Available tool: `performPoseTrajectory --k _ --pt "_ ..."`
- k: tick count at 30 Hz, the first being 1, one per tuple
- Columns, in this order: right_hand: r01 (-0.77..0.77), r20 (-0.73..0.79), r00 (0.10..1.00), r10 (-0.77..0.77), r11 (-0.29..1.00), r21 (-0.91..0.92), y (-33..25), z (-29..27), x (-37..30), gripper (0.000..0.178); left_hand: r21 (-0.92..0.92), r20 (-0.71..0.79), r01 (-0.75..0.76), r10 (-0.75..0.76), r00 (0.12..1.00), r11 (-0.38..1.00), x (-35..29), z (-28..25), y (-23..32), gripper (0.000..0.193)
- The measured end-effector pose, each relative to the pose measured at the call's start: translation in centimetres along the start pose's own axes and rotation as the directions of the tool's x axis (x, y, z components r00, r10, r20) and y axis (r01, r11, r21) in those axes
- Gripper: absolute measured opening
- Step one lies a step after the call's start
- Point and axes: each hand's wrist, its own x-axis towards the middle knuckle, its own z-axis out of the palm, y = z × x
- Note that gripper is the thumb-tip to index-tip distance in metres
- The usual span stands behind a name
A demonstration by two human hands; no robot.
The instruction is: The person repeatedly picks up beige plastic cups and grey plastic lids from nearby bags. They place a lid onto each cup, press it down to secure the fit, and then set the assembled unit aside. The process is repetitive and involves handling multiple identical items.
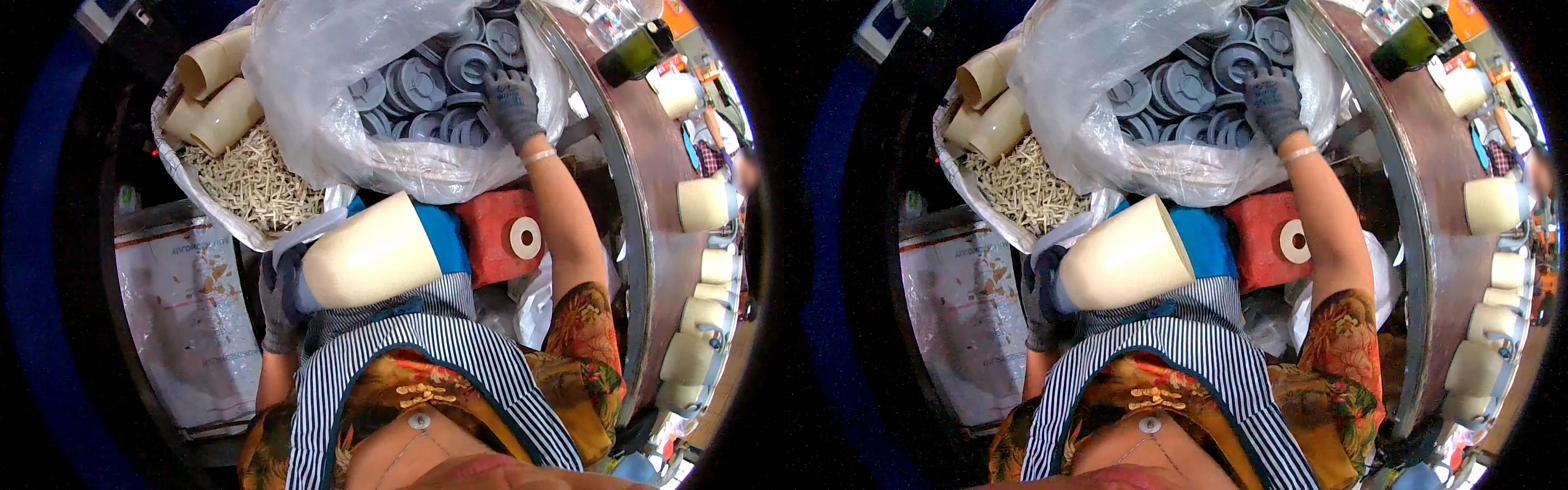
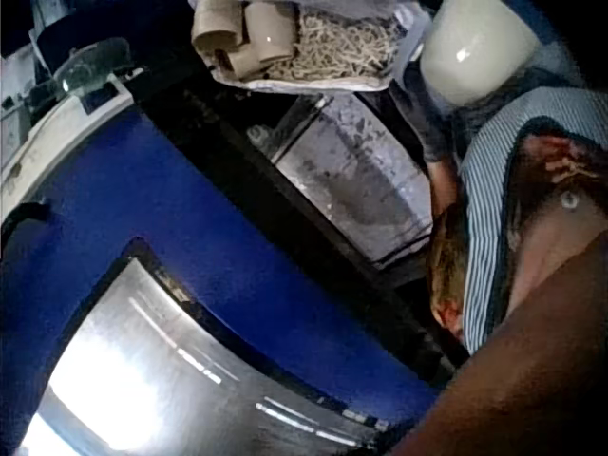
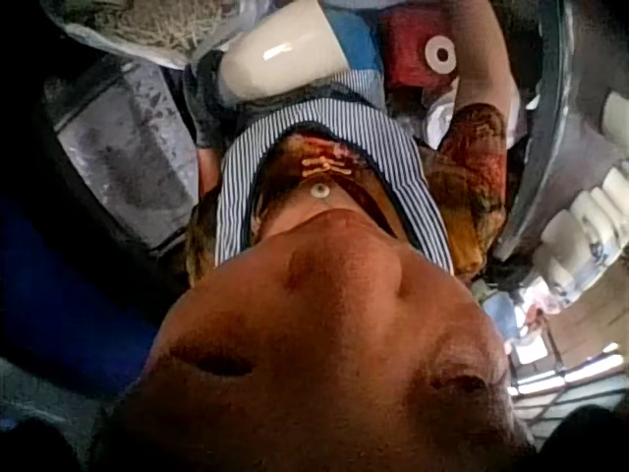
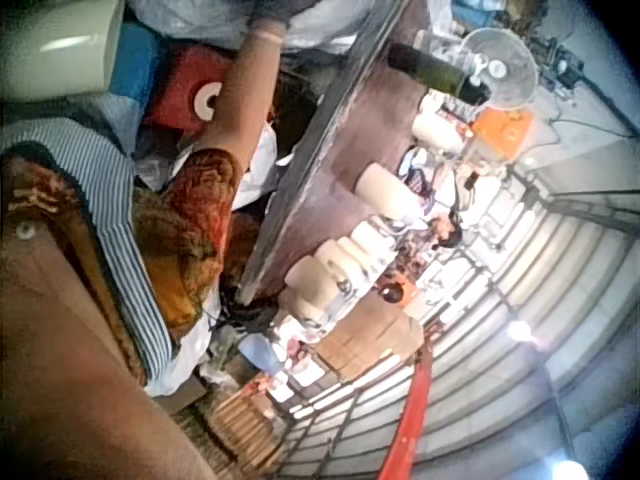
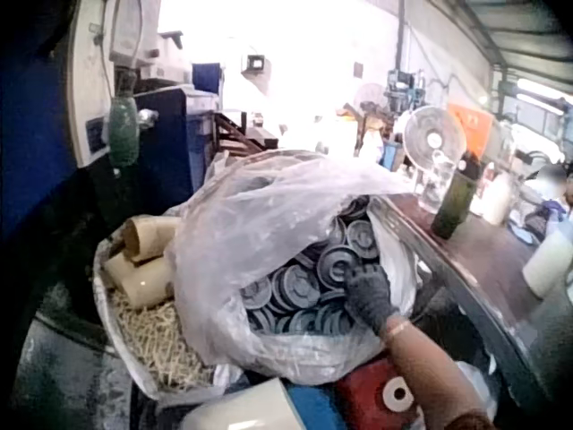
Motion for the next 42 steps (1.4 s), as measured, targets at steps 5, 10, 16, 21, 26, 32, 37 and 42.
performPoseTrajectory --k 5,10,16,21,26,32,37,42 --pt "-0.114 0.066 0.991 0.114 0.993 0.002 1.2 3.9 2.2 0.039 0.224 0.027 -0.130 0.127 0.992 0.966 0.7 -0.8 1.2 0.030" --pt "0.228 -0.319 0.935 -0.154 0.951 0.209 1.2 0.1 -3.9 0.039 -0.607 0.102 0.461 -0.512 0.853 0.647 0.7 0.6 1.6 0.040" --pt "0.446 -0.326 0.884 -0.335 0.812 0.377 -4.5 0.8 -14.2 0.045 0.190 0.008 -0.107 0.108 0.994 0.976 1.6 -0.3 4.1 0.058" --pt "0.364 -0.119 0.931 -0.346 0.912 0.191 -6.6 1.6 -12.5 0.051 0.116 0.011 -0.018 0.017 1.000 0.993 0.3 0.3 3.2 0.065" --pt "0.407 -0.192 0.906 -0.378 0.901 0.148 -7.2 2.1 -11.0 0.043 0.018 -0.096 0.170 -0.167 0.981 0.985 -0.1 -1.7 6.8 0.063" --pt "0.284 -0.271 0.956 -0.113 0.594 0.753 -6.7 -0.8 -13.4 0.047 0.362 -0.097 -0.097 0.141 0.985 0.927 0.0 -3.0 6.2 0.060" --pt "0.328 -0.311 0.945 0.105 -0.265 0.907 -10.1 -6.7 -20.0 0.049 0.127 -0.051 -0.200 0.208 0.977 0.971 1.5 -3.2 5.5 0.054" --pt "0.527 -0.515 0.838 0.178 -0.022 0.850 -10.2 -7.3 -23.7 0.048 -0.432 0.176 0.288 -0.234 0.956 0.854 4.3 -3.7 7.5 0.037"
